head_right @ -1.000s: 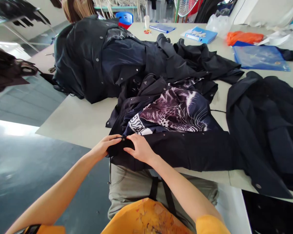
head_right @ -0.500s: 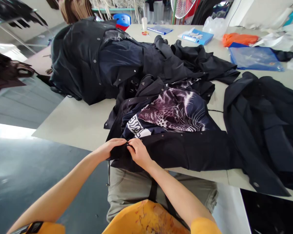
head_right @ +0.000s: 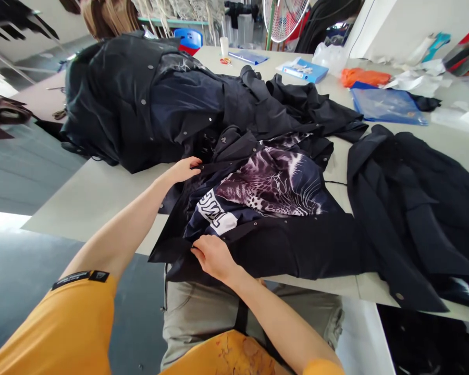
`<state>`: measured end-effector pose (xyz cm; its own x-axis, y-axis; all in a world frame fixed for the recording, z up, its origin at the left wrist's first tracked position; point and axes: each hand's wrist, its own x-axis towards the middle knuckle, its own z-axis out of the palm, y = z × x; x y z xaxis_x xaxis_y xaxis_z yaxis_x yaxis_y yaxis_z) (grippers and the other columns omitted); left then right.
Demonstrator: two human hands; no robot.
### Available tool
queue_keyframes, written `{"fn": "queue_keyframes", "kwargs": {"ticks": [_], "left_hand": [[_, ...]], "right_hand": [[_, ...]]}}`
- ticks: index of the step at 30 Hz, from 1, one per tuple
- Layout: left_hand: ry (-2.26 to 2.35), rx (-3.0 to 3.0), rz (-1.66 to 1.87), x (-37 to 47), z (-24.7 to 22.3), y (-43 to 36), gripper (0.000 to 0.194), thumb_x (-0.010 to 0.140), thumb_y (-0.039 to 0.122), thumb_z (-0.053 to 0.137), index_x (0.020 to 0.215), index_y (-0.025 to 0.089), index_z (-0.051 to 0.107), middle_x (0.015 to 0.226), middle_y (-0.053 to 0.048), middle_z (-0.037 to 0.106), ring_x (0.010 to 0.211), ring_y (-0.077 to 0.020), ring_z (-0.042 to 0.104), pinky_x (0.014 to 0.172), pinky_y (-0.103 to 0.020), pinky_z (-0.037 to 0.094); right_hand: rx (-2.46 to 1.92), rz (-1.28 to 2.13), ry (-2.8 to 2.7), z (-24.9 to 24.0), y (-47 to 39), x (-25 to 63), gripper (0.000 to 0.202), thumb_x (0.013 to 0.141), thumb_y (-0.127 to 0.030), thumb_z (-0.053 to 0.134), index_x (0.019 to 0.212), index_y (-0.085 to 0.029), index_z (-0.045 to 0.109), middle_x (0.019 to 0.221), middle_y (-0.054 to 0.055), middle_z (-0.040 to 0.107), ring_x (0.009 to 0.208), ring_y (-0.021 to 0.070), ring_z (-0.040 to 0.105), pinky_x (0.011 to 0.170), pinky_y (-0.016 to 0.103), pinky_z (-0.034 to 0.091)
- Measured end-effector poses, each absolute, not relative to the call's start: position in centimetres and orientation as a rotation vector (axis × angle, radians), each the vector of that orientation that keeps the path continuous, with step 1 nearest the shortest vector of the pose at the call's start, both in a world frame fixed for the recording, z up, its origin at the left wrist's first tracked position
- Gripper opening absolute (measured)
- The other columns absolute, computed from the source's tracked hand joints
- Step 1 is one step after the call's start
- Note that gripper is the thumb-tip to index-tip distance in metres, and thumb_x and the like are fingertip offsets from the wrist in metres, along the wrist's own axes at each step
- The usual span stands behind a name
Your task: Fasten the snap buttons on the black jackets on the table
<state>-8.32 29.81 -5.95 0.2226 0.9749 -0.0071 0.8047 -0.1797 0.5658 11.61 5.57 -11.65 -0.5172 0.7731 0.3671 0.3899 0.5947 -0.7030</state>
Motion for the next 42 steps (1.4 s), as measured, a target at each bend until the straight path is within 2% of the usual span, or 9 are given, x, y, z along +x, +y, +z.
{"fn": "queue_keyframes", "kwargs": {"ticks": [5,9,16,25,33,35,38,40,42], "left_hand": [[1.602,2.083,0.358,-7.9,-4.5,27.6,0.029,0.088,0.033,0.061,0.094,0.007,0.073,0.082,-0.003,0.069,0.072,-0.0146,0.058,0.076,-0.025,0.046],[1.409,2.212,0.441,-6.6,-3.1,22.0,0.028,0.092,0.032,0.057,0.109,0.016,0.073,0.098,-0.004,0.069,0.086,-0.0173,0.064,0.084,-0.026,0.047],[1.129,2.172,0.434,-3.7,-1.8,12.5,0.036,0.097,0.030,0.045,0.123,0.018,0.067,0.112,-0.007,0.069,0.103,-0.0204,0.065,0.096,-0.028,0.048],[1.039,2.068,0.410,-3.2,-2.1,7.7,0.032,0.097,0.025,0.046,0.120,0.020,0.068,0.109,-0.007,0.069,0.100,-0.0200,0.065,0.090,-0.027,0.049],[1.032,2.117,0.398,-3.5,-1.3,6.6,0.032,0.099,0.023,0.043,0.121,0.021,0.066,0.106,-0.008,0.065,0.098,-0.0187,0.064,0.089,-0.027,0.048],[1.009,2.152,0.430,-3.4,-1.0,6.4,0.032,0.100,0.024,0.041,0.120,0.019,0.065,0.108,-0.009,0.063,0.101,-0.0192,0.062,0.093,-0.028,0.047],[0.983,2.201,0.484,-3.1,-0.9,6.0,0.026,0.099,0.029,0.047,0.116,0.017,0.063,0.110,-0.010,0.061,0.104,-0.0209,0.060,0.095,-0.031,0.048],[0.978,2.240,0.529,-2.8,-1.2,5.7,0.024,0.098,0.033,0.053,0.113,0.017,0.060,0.110,-0.011,0.059,0.103,-0.0218,0.059,0.093,-0.034,0.049],[0.978,2.284,0.563,-2.5,-1.6,5.4,0.022,0.097,0.033,0.054,0.111,0.017,0.059,0.108,-0.011,0.058,0.101,-0.0218,0.058,0.091,-0.035,0.050]], "right_hand": [[-0.887,0.673,-2.147,-10.7,6.0,12.3,0.029,0.103,-0.036,0.044,0.089,-0.021,0.065,0.078,0.004,0.060,0.075,0.0169,0.057,0.068,0.028,0.045],[-0.894,0.618,-2.150,-10.1,6.2,13.1,0.033,0.103,-0.040,0.046,0.087,-0.020,0.067,0.076,0.004,0.059,0.073,0.0168,0.056,0.067,0.028,0.044],[-0.983,0.500,-2.115,-8.8,6.7,16.6,0.034,0.102,-0.041,0.048,0.086,-0.021,0.070,0.074,0.005,0.061,0.070,0.0170,0.058,0.066,0.028,0.044],[-0.941,0.540,-2.183,-7.4,6.8,19.1,0.037,0.101,-0.045,0.047,0.084,-0.020,0.068,0.081,0.005,0.070,0.078,0.0187,0.063,0.074,0.030,0.048],[-0.957,0.566,-2.165,-7.8,6.6,18.8,0.037,0.100,-0.048,0.050,0.081,-0.020,0.065,0.078,0.005,0.067,0.076,0.0191,0.060,0.076,0.033,0.047],[-1.015,0.497,-2.121,-7.6,6.5,18.7,0.036,0.097,-0.051,0.053,0.087,-0.019,0.066,0.084,0.007,0.066,0.084,0.0222,0.060,0.081,0.037,0.048],[-1.054,0.398,-2.060,-7.2,6.4,18.8,0.040,0.094,-0.052,0.059,0.116,-0.018,0.061,0.120,0.016,0.060,0.116,0.0308,0.053,0.100,0.049,0.044],[-0.958,0.404,-2.131,-6.9,6.4,18.8,0.039,0.097,-0.043,0.056,0.128,-0.019,0.054,0.136,0.016,0.052,0.133,0.0309,0.043,0.111,0.053,0.035],[-0.834,0.433,-2.235,-6.7,6.5,18.8,0.029,0.099,-0.032,0.052,0.125,-0.020,0.053,0.134,0.013,0.055,0.134,0.0277,0.043,0.117,0.054,0.028]]}}
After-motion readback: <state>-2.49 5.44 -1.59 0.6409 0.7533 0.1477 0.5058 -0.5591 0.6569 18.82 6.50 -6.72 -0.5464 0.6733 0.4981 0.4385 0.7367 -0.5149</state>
